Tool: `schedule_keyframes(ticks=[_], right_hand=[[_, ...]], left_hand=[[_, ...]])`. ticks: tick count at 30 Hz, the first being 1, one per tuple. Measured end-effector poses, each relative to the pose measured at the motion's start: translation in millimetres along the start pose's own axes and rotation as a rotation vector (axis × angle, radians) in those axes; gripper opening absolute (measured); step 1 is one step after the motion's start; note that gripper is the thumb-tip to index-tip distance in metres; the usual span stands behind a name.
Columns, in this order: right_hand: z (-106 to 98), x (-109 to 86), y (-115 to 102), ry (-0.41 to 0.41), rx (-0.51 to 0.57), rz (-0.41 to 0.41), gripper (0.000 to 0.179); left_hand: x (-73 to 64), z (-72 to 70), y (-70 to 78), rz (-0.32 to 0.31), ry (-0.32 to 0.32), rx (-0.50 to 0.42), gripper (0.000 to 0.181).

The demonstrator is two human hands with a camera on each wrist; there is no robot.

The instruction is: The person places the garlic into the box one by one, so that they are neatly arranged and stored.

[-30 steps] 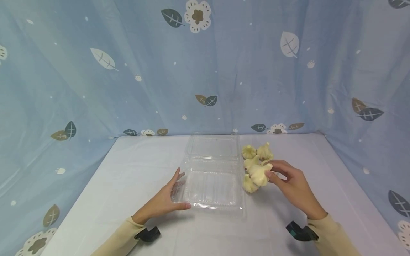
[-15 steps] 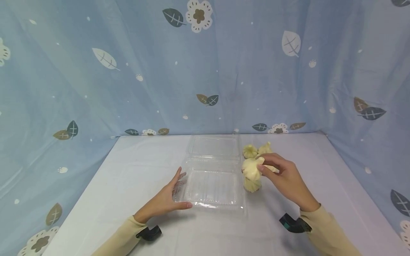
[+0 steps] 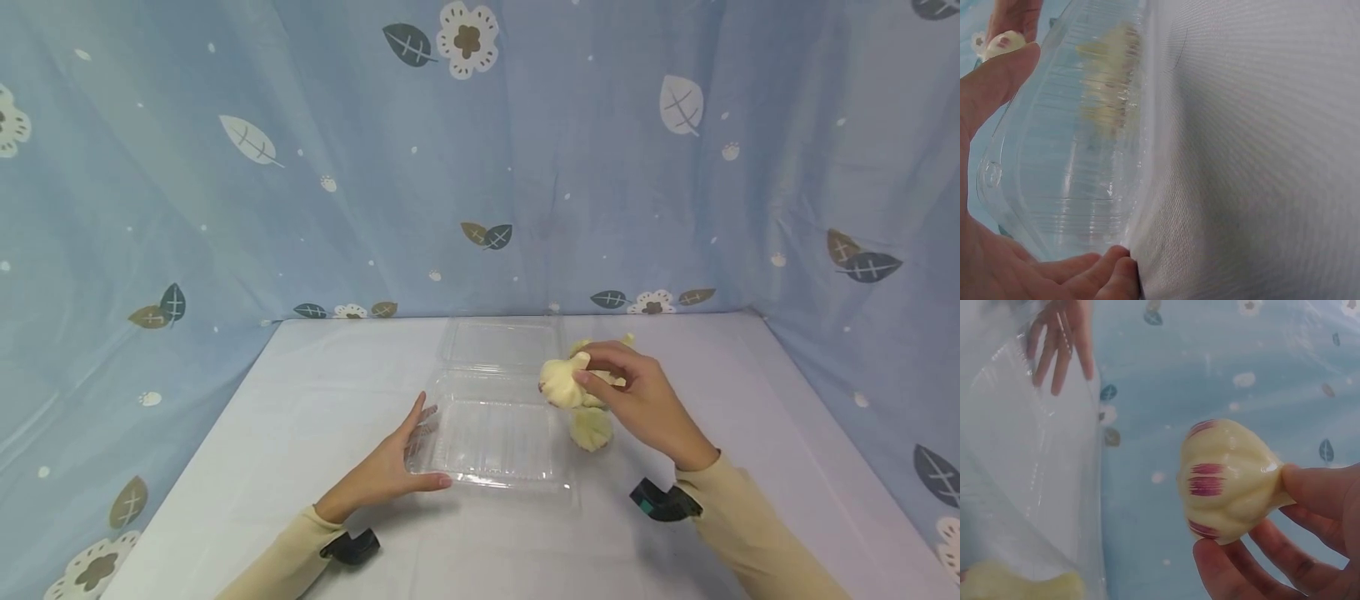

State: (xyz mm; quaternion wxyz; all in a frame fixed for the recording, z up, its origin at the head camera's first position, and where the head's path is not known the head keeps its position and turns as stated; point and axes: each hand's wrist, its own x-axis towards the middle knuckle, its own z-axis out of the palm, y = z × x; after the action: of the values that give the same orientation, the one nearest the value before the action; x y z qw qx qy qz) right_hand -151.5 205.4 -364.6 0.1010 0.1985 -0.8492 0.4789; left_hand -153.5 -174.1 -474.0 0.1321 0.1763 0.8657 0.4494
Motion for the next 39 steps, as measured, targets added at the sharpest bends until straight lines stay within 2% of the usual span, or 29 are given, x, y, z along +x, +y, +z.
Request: schedule_keyframes(ticks=[7, 14, 20, 26, 34, 39], right_hand=[[7.2, 10.9, -0.8, -0.004, -0.021, -0.026, 0.026], [14.1, 21.8, -3.5, -0.039, 0.064, -0.022, 0.023], [21.5, 31.5, -5.9, -0.051, 0.088, -0.045, 0.023], [31.7, 40.2, -4.7, -0.095, 0.161, -0.007, 0.023], [45.5, 52.4, -3.3, -0.118, 0.172, -0.009, 0.023], [59.4, 62.8, 0.4, -0.11, 0.134, -0.033, 0.021]], left_hand=[[0.6, -0.3, 1.6, -0.005, 0.0, -0.005, 0.138], [0.1, -0.4, 3.4, -0.01, 0.001, -0.006, 0.139], [0.4, -0.5, 3.0, -0.007, 0.001, -0.009, 0.139], [0.5, 0.8, 2.2, -0.009, 0.002, -0.01, 0.138], [0.9, 1.9, 0.8, -0.009, 0.006, -0.008, 0.138], [0.0, 0.5, 2.5, -0.006, 0.009, -0.008, 0.137]])
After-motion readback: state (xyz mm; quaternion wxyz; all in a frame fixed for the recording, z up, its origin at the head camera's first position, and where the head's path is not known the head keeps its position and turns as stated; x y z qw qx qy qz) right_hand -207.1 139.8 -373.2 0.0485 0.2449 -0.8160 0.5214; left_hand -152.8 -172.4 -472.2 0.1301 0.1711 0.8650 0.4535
